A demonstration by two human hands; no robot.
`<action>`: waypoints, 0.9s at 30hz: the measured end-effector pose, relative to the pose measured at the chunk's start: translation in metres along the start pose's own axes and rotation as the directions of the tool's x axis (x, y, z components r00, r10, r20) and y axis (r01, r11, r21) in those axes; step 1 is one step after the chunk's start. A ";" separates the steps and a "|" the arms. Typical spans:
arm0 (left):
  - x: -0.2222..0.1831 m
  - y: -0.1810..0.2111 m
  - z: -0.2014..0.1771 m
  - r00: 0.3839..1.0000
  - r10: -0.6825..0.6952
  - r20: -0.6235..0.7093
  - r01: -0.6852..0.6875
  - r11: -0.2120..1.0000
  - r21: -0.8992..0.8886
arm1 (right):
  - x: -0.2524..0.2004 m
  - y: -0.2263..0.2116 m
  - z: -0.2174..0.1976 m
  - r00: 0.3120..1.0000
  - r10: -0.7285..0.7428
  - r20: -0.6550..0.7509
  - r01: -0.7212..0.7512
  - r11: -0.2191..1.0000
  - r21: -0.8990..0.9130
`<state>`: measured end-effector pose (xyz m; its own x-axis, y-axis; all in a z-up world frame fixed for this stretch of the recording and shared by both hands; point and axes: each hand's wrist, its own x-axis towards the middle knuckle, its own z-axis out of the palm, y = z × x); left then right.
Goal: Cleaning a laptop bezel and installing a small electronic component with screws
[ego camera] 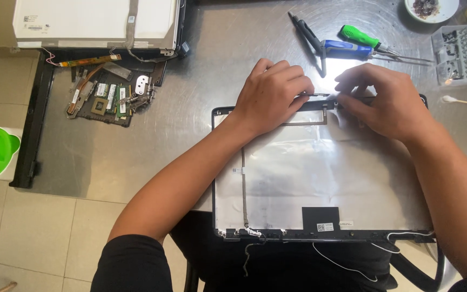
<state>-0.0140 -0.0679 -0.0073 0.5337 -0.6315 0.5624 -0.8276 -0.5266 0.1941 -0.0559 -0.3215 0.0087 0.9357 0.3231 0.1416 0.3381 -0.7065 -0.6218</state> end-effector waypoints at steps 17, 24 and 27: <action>-0.010 0.004 0.007 0.999 -0.033 -0.007 0.032 0.983 -0.180 | 0.002 0.004 0.002 0.970 -0.239 0.040 0.240 0.970 -0.039; -0.011 0.005 0.010 1.000 -0.015 -0.009 0.013 0.978 -0.208 | 0.003 0.005 0.003 0.968 -0.243 0.057 0.245 0.969 -0.033; -0.011 0.004 0.011 1.000 0.005 -0.021 -0.009 0.982 -0.190 | 0.002 0.001 0.002 0.976 -0.210 0.057 0.211 0.977 -0.020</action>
<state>-0.0215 -0.0691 -0.0219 0.5256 -0.6225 0.5799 -0.8504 -0.4028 0.3384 -0.0539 -0.3207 0.0072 0.8368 0.4992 0.2251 0.5299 -0.6347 -0.5624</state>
